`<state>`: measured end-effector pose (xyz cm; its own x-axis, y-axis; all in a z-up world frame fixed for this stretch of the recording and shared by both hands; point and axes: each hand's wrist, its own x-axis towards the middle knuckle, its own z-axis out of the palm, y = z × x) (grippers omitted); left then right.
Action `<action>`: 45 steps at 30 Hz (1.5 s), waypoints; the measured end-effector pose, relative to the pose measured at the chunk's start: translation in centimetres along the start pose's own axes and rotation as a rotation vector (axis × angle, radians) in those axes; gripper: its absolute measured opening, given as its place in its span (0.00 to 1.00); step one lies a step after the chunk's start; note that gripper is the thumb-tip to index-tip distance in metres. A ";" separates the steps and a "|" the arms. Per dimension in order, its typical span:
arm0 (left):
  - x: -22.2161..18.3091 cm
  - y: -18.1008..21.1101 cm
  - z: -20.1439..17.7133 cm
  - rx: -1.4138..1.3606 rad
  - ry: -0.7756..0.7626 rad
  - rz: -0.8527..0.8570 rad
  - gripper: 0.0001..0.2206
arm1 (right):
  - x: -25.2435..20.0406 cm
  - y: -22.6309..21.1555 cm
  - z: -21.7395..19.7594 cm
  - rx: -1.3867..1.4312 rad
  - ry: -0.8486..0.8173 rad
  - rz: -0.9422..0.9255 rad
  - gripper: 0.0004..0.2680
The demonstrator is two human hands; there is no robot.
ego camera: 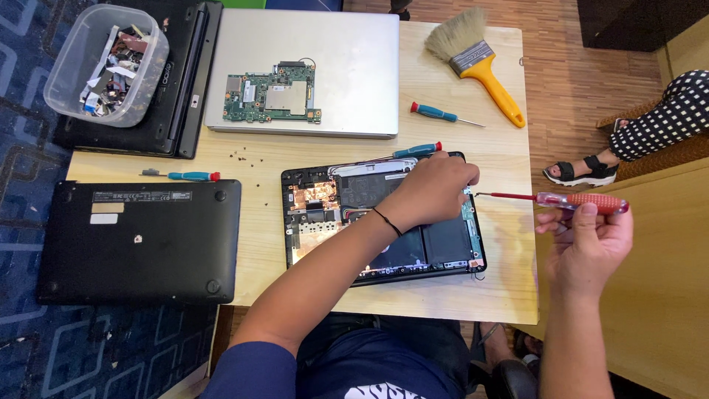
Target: Disassembling and cleaning internal components of a laptop using screwdrivers and a brush
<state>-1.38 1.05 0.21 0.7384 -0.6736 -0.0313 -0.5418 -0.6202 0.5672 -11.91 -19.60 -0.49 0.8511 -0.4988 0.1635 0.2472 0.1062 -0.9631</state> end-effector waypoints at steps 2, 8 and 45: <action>0.1 0.1 -0.1 -0.021 0.000 -0.002 0.11 | -0.4 0.1 0.1 0.011 0.020 0.010 0.08; 0.2 -0.2 0.9 -0.121 0.088 0.045 0.07 | -1.3 0.4 1.6 0.090 0.020 0.027 0.10; -25.0 -12.3 -8.4 0.372 0.460 -0.444 0.10 | -3.6 2.4 3.8 0.178 0.102 0.188 0.18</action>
<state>-9.82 28.87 0.95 0.9691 -0.1420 0.2019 -0.1932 -0.9454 0.2625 -12.63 -14.29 -2.63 0.8410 -0.5391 -0.0460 0.1743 0.3504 -0.9202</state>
